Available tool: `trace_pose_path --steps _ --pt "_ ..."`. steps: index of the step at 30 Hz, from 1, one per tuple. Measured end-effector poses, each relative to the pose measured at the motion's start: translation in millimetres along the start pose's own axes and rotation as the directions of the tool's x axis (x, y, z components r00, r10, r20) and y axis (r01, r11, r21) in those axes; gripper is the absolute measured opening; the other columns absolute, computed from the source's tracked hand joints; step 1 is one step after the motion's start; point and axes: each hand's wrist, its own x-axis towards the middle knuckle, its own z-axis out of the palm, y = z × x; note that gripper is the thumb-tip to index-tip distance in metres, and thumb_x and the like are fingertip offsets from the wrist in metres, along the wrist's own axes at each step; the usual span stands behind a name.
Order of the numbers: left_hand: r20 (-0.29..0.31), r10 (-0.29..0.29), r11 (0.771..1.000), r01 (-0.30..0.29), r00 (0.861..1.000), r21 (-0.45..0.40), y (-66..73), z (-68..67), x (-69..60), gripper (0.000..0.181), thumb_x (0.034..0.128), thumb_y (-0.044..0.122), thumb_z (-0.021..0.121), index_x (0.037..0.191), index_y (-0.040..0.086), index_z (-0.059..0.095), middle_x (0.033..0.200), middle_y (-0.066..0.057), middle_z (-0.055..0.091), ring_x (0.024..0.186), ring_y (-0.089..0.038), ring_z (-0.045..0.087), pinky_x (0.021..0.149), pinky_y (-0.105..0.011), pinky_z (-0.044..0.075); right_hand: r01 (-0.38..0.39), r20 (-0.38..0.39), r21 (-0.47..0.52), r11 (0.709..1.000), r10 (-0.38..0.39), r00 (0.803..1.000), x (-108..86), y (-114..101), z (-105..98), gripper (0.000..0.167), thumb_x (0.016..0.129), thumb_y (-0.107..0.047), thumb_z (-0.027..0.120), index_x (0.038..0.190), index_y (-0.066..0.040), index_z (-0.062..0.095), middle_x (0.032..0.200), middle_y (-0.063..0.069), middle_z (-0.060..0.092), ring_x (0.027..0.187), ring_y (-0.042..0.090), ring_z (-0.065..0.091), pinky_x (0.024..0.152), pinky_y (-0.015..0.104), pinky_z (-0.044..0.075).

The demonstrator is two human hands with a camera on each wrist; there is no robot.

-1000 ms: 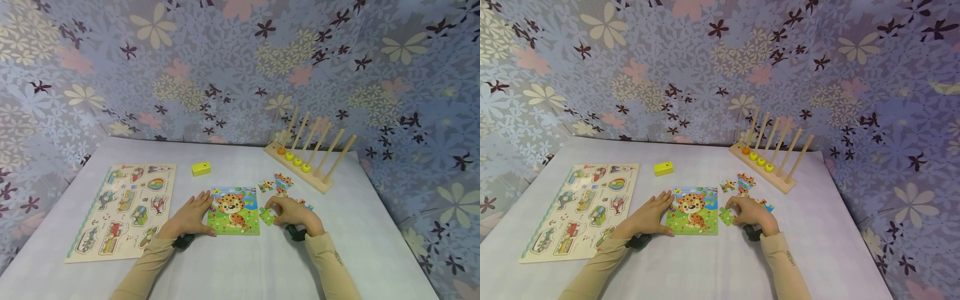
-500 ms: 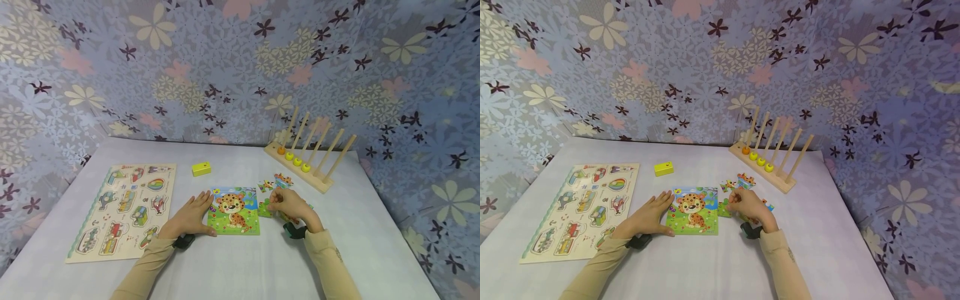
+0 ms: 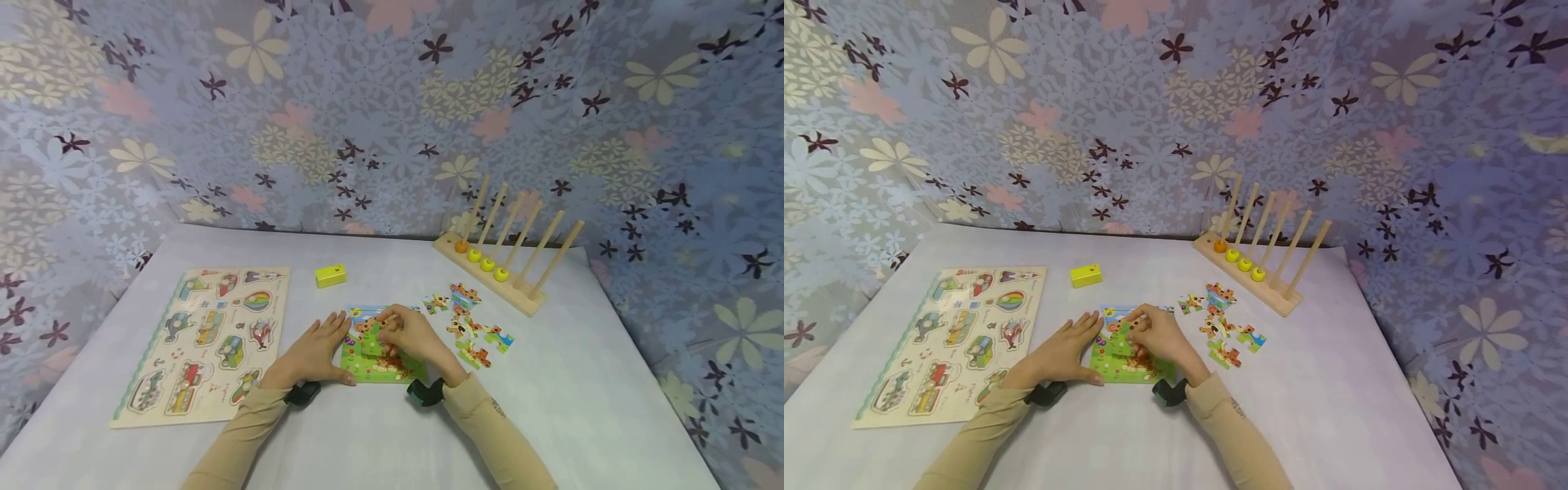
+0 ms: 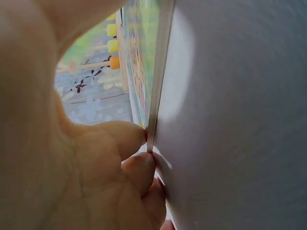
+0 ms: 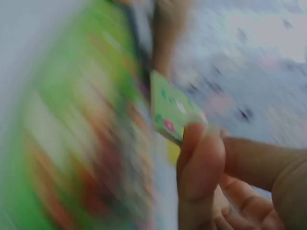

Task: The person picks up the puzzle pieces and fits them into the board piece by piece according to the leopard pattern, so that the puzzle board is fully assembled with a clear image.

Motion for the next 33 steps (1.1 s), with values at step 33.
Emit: trace_pose_path --steps 33 --pt "-0.003 0.014 0.999 -0.014 1.0 -0.035 -1.4 0.4 2.1 0.098 0.0807 0.047 0.073 0.152 -0.001 0.025 0.16 -0.023 0.016 0.149 -0.04 0.015 0.121 -0.056 0.015 0.018 -0.114 -0.277 0.961 -0.051 0.992 -31.3 17.5 -46.7 0.033 0.093 -0.019 0.065 0.123 -0.006 0.062 0.119 0.014 0.065 0.102 0.026 0.062 0.078 0.032 0.054"
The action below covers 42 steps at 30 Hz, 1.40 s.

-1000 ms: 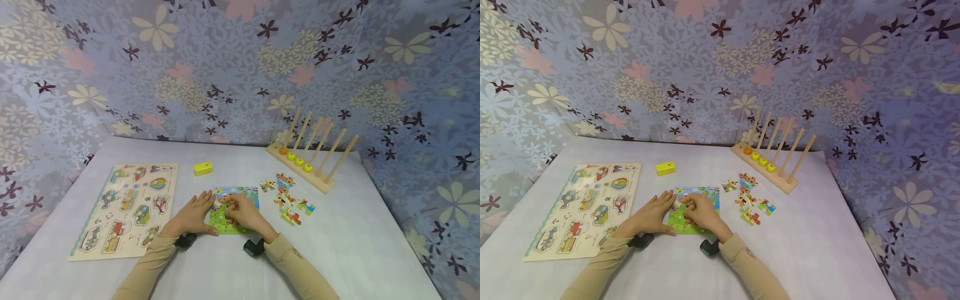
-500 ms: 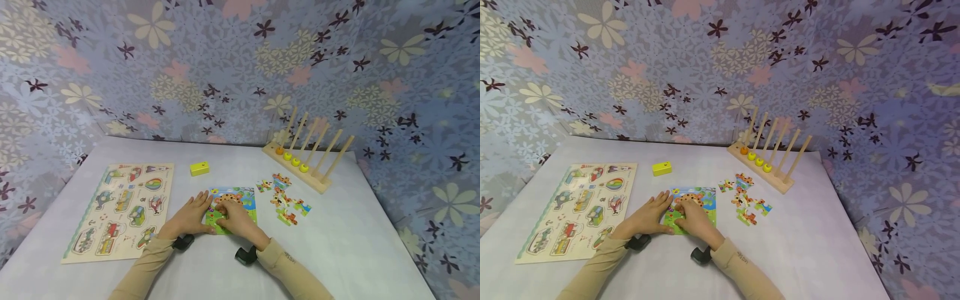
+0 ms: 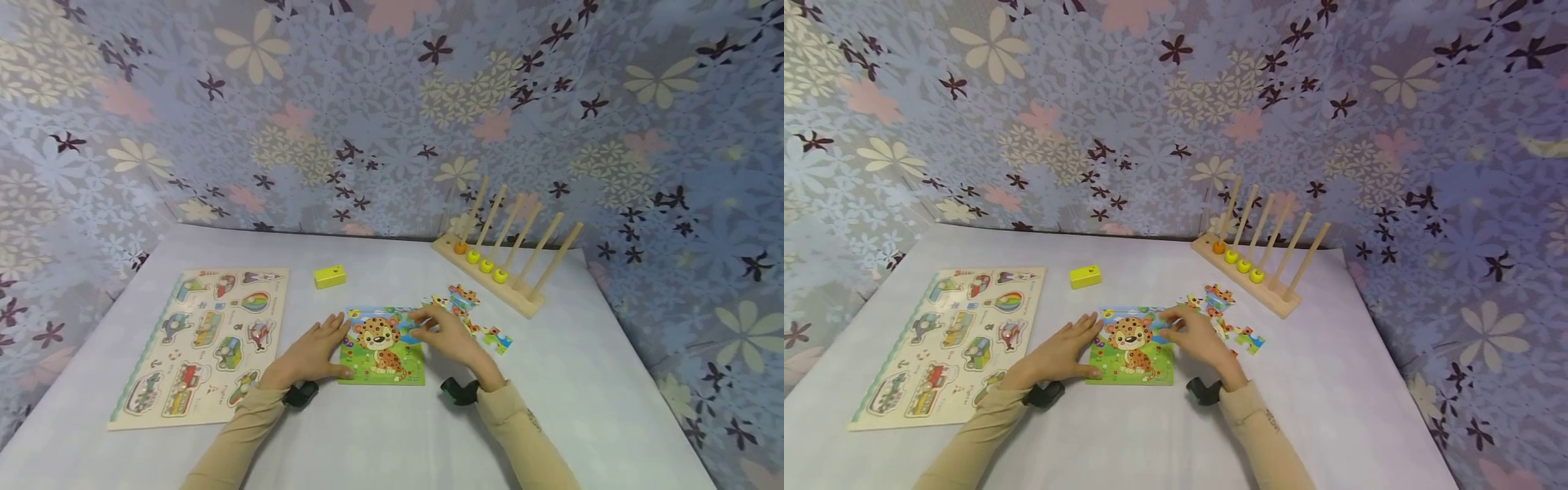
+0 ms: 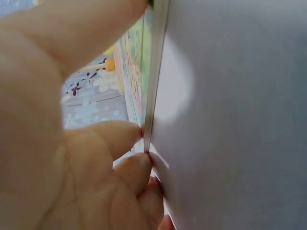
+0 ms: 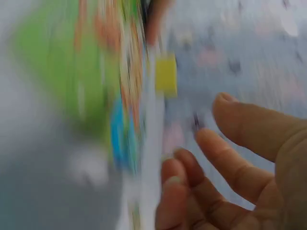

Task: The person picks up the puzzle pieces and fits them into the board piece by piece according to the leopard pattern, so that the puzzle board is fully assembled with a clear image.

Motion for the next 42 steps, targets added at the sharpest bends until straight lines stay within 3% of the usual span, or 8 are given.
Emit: trace_pose_path --steps 5,9,15,31,35,39,42 --pt "0.0 0.0 1.0 0.0 1.0 0.009 -2.9 -2.0 0.0 0.1 0.0793 0.046 0.075 0.151 -0.002 0.025 0.16 -0.023 0.016 0.149 -0.04 0.015 0.121 -0.056 0.015 -0.18 -0.095 -0.135 0.974 0.169 0.981 -17.2 33.9 -43.2 0.035 0.094 -0.02 0.064 0.124 -0.003 0.061 0.119 0.018 0.064 0.105 0.033 0.062 0.079 0.04 0.055" --pt "-0.003 -0.002 1.0 0.002 1.0 0.008 -2.8 -1.8 0.1 0.099 0.0792 0.046 0.075 0.151 -0.001 0.026 0.16 -0.023 0.016 0.149 -0.04 0.015 0.121 -0.056 0.015 -0.223 -0.104 -0.179 0.958 0.207 0.973 -24.4 49.3 -55.4 0.037 0.09 -0.017 0.068 0.123 -0.002 0.062 0.118 0.02 0.062 0.1 0.032 0.064 0.079 0.042 0.055" --pt "0.007 -0.011 1.0 0.011 1.0 -0.005 0.3 0.3 0.4 0.099 0.0797 0.046 0.075 0.152 0.0 0.025 0.161 -0.021 0.015 0.15 -0.038 0.014 0.122 -0.055 0.014 -0.181 -0.076 -0.151 0.972 0.171 0.982 -23.7 51.9 -50.1 0.043 0.087 -0.014 0.072 0.127 -0.003 0.06 0.122 0.02 0.057 0.092 0.026 0.061 0.073 0.036 0.053" --pt "-0.006 -0.007 1.0 0.007 1.0 0.002 -0.7 -0.6 0.0 0.099 0.0795 0.046 0.075 0.152 0.0 0.025 0.16 -0.021 0.016 0.149 -0.038 0.015 0.122 -0.055 0.015 -0.209 -0.121 -0.267 0.941 0.183 0.976 -17.7 53.6 -44.9 0.03 0.091 -0.017 0.067 0.119 -0.005 0.066 0.111 0.018 0.051 0.09 0.027 0.055 0.072 0.038 0.047" --pt "-0.005 -0.004 1.0 0.004 1.0 -0.006 0.4 -1.1 0.0 0.099 0.0798 0.045 0.075 0.152 0.0 0.025 0.16 -0.022 0.016 0.15 -0.038 0.014 0.122 -0.055 0.015 -0.186 -0.136 -0.256 0.949 0.155 0.979 -18.1 56.3 -48.3 0.025 0.091 -0.016 0.067 0.113 -0.005 0.069 0.107 0.016 0.057 0.087 0.023 0.057 0.068 0.032 0.046" --pt "0.003 -0.008 1.0 0.008 1.0 -0.01 1.3 -1.0 -0.7 0.099 0.0797 0.045 0.075 0.152 0.0 0.025 0.16 -0.021 0.016 0.15 -0.038 0.014 0.122 -0.055 0.014 -0.199 -0.148 -0.209 0.958 0.17 0.974 -19.5 57.1 -52.4 0.015 0.093 -0.016 0.064 0.103 -0.006 0.07 0.094 0.011 0.068 0.073 0.019 0.059 0.059 0.029 0.045" --pt "0.004 -0.012 1.0 0.012 1.0 -0.006 1.7 -1.1 -1.1 0.099 0.0793 0.045 0.076 0.152 0.0 0.025 0.161 -0.021 0.016 0.15 -0.038 0.014 0.122 -0.054 0.014 -0.209 -0.127 -0.194 0.958 0.187 0.974 -20.0 56.8 -54.1 0.02 0.096 -0.017 0.06 0.112 -0.007 0.067 0.092 0.011 0.07 0.069 0.016 0.059 0.055 0.028 0.043"
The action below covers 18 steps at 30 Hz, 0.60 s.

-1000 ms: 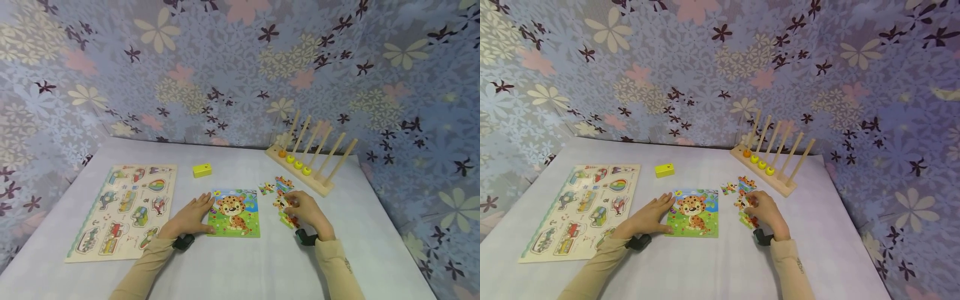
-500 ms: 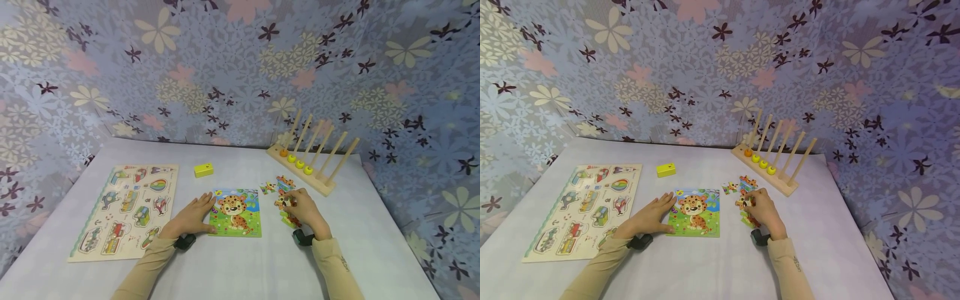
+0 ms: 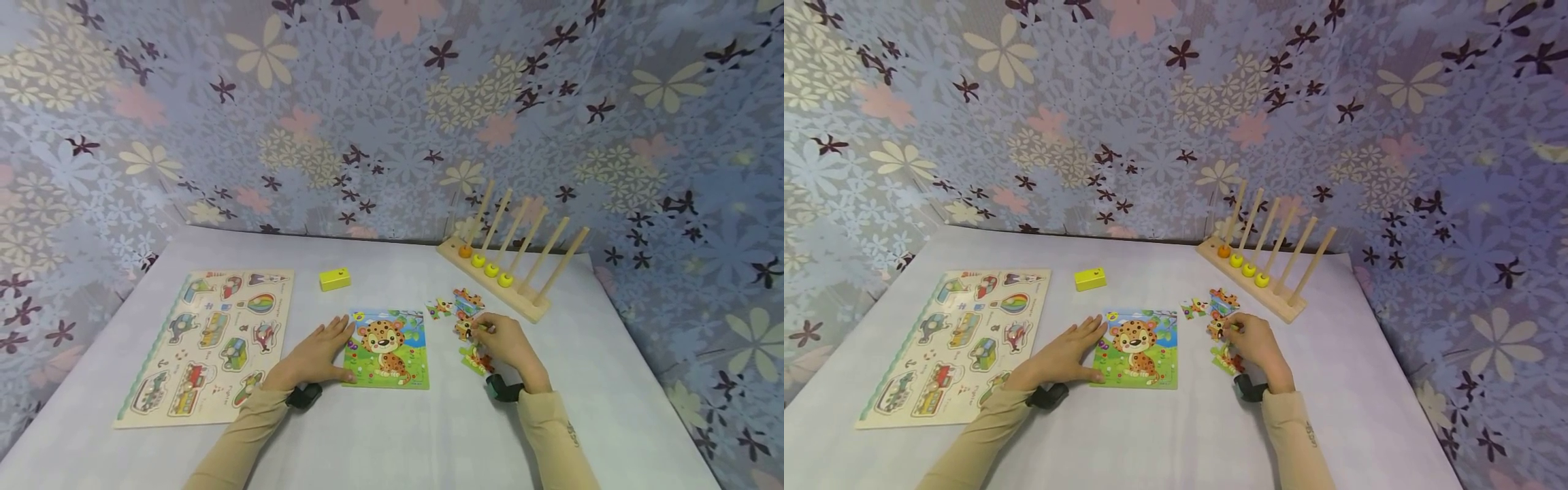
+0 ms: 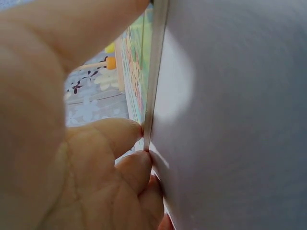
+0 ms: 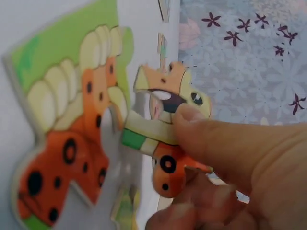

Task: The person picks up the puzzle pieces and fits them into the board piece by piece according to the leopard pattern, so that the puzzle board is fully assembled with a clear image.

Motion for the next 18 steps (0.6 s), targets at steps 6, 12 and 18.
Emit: trace_pose_path --steps 6,12,18 --pt "0.001 -0.008 1.0 0.008 1.0 0.011 -1.2 2.4 0.6 0.1 0.0795 0.046 0.075 0.152 0.001 0.024 0.161 -0.021 0.016 0.15 -0.037 0.014 0.123 -0.053 0.014 0.066 0.028 0.106 0.992 -0.069 0.997 3.2 -8.8 -0.1 0.034 0.099 -0.019 0.055 0.132 -0.01 0.057 0.097 0.015 0.061 0.063 0.018 0.056 0.053 0.029 0.045" --pt "-0.008 0.0 1.0 0.0 1.0 0.006 -0.6 1.6 -1.2 0.099 0.0794 0.045 0.075 0.152 -0.001 0.025 0.16 -0.023 0.017 0.149 -0.039 0.015 0.122 -0.055 0.015 0.067 0.034 0.242 0.968 -0.078 0.996 13.0 -32.9 4.2 0.027 0.096 -0.02 0.06 0.119 -0.008 0.058 0.091 0.01 0.064 0.082 0.025 0.062 0.07 0.032 0.051" --pt "-0.004 0.004 1.0 -0.004 1.0 0.006 0.6 -1.3 -1.0 0.099 0.0802 0.045 0.074 0.151 -0.002 0.024 0.16 -0.023 0.016 0.149 -0.039 0.014 0.122 -0.055 0.015 0.055 0.104 0.421 0.905 -0.109 0.989 23.7 -67.6 8.5 0.03 0.096 -0.015 0.061 0.123 -0.003 0.056 0.088 0.012 0.066 0.057 0.019 0.049 0.052 0.029 0.044"
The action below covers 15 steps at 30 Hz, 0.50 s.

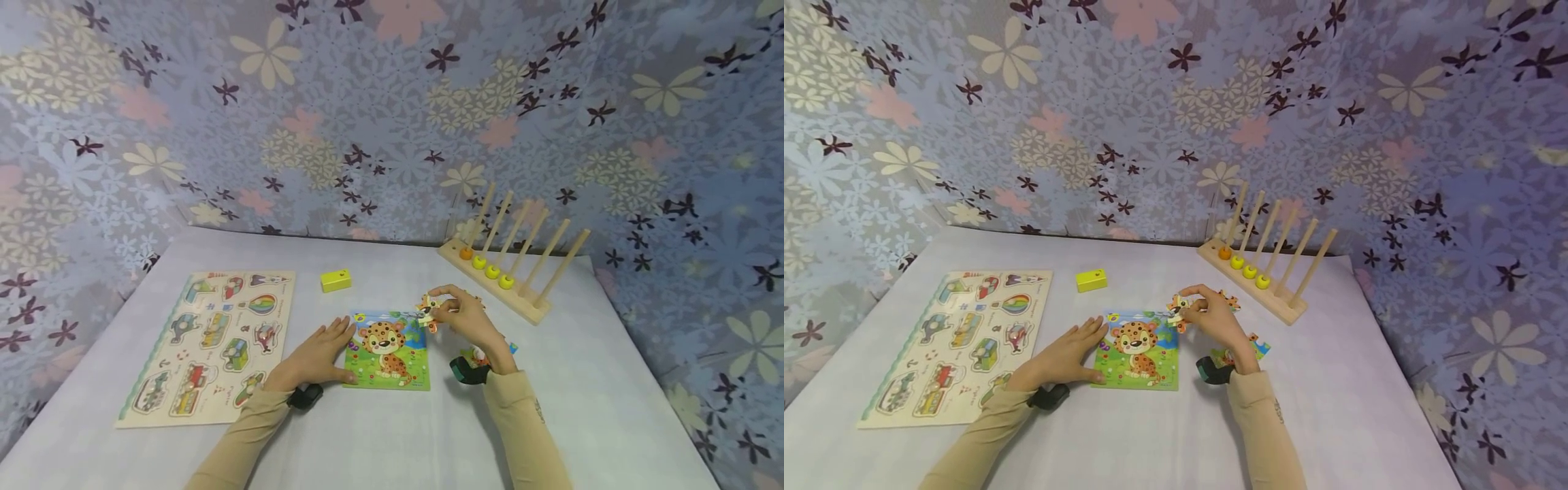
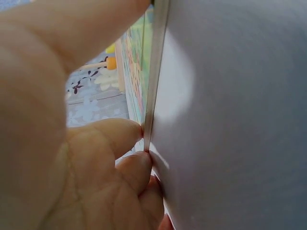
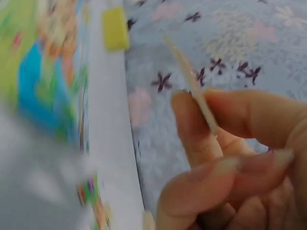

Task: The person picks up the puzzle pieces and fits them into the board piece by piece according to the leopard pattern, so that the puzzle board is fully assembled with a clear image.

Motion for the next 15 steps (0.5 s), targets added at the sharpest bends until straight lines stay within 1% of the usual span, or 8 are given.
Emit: trace_pose_path --steps 2,3,5,6,9,12,15 --pt "-0.002 0.002 1.0 -0.002 1.0 0.002 -0.4 0.1 0.4 0.099 0.0802 0.046 0.074 0.151 -0.002 0.024 0.16 -0.023 0.016 0.149 -0.039 0.015 0.122 -0.055 0.015 0.009 0.016 0.044 0.999 -0.01 1.0 3.7 -2.4 9.2 0.028 0.096 -0.013 0.06 0.12 0.001 0.057 0.088 0.011 0.067 0.057 0.016 0.049 0.054 0.03 0.046" --pt "-0.002 0.003 1.0 -0.003 1.0 0.004 -0.6 0.3 0.5 0.099 0.0803 0.046 0.074 0.151 -0.002 0.024 0.16 -0.023 0.016 0.149 -0.039 0.015 0.122 -0.054 0.015 0.009 0.023 0.061 0.998 -0.01 1.0 4.9 -2.0 14.7 0.026 0.096 -0.011 0.06 0.118 0.002 0.057 0.089 0.011 0.067 0.06 0.018 0.052 0.056 0.031 0.047" --pt "-0.001 0.004 1.0 -0.004 1.0 0.008 -1.1 0.9 1.1 0.099 0.0806 0.046 0.074 0.152 -0.002 0.024 0.16 -0.022 0.016 0.15 -0.038 0.014 0.122 -0.054 0.015 0.014 0.03 0.072 0.997 -0.016 0.999 10.4 8.5 27.1 0.025 0.095 -0.012 0.06 0.116 0.002 0.057 0.091 0.013 0.069 0.061 0.017 0.053 0.056 0.031 0.048" --pt "-0.001 0.005 1.0 -0.005 1.0 0.008 -1.1 1.1 1.0 0.099 0.0808 0.046 0.074 0.152 -0.002 0.024 0.16 -0.022 0.016 0.15 -0.038 0.014 0.122 -0.054 0.015 0.003 0.03 0.063 0.998 -0.005 1.0 10.8 9.7 33.5 0.026 0.095 -0.013 0.061 0.117 0.0 0.058 0.09 0.012 0.069 0.061 0.016 0.053 0.057 0.03 0.048" --pt "0.002 0.001 1.0 -0.001 1.0 0.006 -1.6 1.6 0.5 0.099 0.0811 0.045 0.074 0.152 -0.001 0.023 0.161 -0.022 0.015 0.15 -0.037 0.014 0.122 -0.054 0.015 -0.023 0.013 0.025 0.999 0.023 1.0 12.0 11.9 51.4 0.027 0.094 -0.013 0.063 0.118 -0.004 0.06 0.084 0.013 0.072 0.052 0.013 0.047 0.049 0.026 0.041" --pt "0.002 0.0 1.0 0.0 1.0 0.002 -2.3 2.0 0.1 0.099 0.0805 0.045 0.074 0.152 -0.001 0.023 0.161 -0.022 0.015 0.15 -0.038 0.013 0.122 -0.055 0.015 -0.05 -0.038 -0.046 0.998 0.048 0.998 12.9 11.6 65.4 0.021 0.092 -0.016 0.065 0.111 -0.006 0.064 0.077 0.008 0.071 0.046 0.011 0.04 0.045 0.024 0.034" --pt "0.003 -0.001 1.0 0.001 1.0 0.001 -3.1 2.3 0.9 0.1 0.0801 0.046 0.074 0.153 0.001 0.023 0.161 -0.02 0.014 0.15 -0.036 0.013 0.123 -0.054 0.014 -0.044 -0.083 -0.108 0.993 0.035 0.996 13.7 12.6 74.4 0.016 0.091 -0.017 0.067 0.103 -0.006 0.065 0.075 0.005 0.071 0.048 0.012 0.043 0.045 0.024 0.034"
